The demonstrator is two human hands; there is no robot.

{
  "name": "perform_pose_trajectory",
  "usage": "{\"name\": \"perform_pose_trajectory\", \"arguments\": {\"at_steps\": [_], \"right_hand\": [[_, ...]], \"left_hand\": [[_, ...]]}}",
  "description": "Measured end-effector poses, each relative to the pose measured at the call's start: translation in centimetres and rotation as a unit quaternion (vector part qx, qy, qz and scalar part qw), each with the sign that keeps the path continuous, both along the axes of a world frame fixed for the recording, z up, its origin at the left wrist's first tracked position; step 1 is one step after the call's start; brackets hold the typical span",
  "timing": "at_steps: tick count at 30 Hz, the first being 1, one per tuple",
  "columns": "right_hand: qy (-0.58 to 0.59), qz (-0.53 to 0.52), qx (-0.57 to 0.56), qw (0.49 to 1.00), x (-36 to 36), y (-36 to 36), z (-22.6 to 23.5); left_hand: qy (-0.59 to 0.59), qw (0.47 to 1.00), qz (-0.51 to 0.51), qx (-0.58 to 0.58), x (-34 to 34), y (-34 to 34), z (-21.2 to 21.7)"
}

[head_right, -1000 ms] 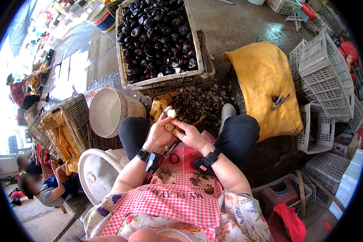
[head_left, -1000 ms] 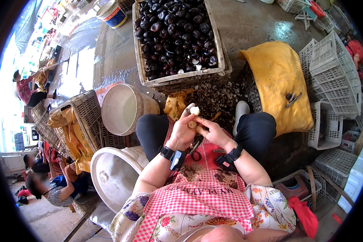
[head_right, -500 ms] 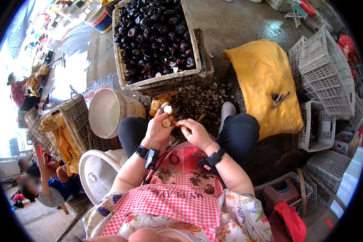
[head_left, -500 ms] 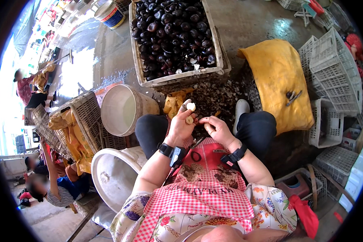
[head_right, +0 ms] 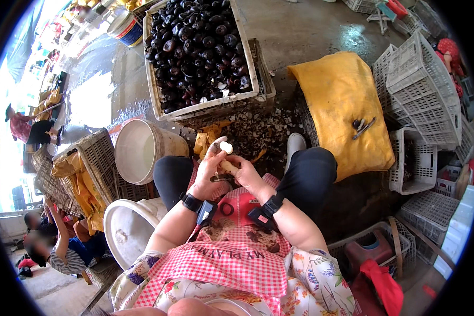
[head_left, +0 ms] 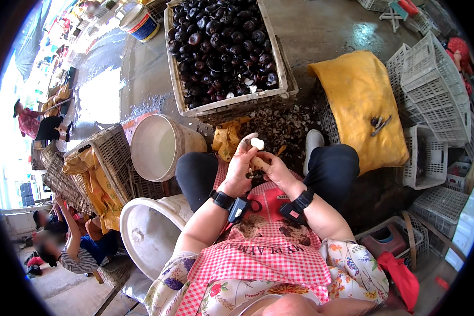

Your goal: The person peels water chestnuts by hand using a small knife, placing the peeled fruit into a white bucket.

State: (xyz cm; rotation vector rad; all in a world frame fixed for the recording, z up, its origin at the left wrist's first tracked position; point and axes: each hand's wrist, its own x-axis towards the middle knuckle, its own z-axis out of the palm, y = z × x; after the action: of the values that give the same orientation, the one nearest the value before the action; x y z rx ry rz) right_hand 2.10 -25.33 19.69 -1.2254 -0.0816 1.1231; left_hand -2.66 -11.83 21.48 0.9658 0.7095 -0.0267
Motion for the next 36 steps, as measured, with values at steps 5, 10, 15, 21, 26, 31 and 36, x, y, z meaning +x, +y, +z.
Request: {"name": "perform_pose_trajectory", "arguments": {"at_steps": [5,10,15,21,26,31,36], "right_hand": [[0.039,-0.034,0.019,0.999,-0.7,0.0,-0.3],[0.207,-0.086,0.223,0.949,-0.2,-1.8,-2.1],[0.264,-0.131,0.222,0.929,0.5,-1.8,-2.3],[0.304,-0.098,0.224,0.921,0.6,-1.6,-2.3],[0.288,-0.053,0.229,0.928,0.7,-2.0,-2.6],[0.255,-0.051,0.178,0.949,1.6,-2.3,-1.6],[-0.119,-0.157,-0.016,0.980,1.6,-2.4,-3.3]], "left_hand": [[-0.072,0.993,0.030,-0.087,-0.3,0.2,-1.2],[-0.201,0.944,0.101,-0.243,-0.5,3.4,-1.8],[-0.084,0.988,-0.119,0.059,-1.3,3.6,-0.8],[-0.067,0.964,-0.207,0.151,-1.1,1.5,0.2],[-0.074,0.957,-0.239,0.147,-1.1,1.8,1.2],[-0.044,0.910,-0.267,0.315,-1.5,2.4,0.1],[-0.019,0.846,-0.277,0.455,-0.9,2.1,1.1]]}}
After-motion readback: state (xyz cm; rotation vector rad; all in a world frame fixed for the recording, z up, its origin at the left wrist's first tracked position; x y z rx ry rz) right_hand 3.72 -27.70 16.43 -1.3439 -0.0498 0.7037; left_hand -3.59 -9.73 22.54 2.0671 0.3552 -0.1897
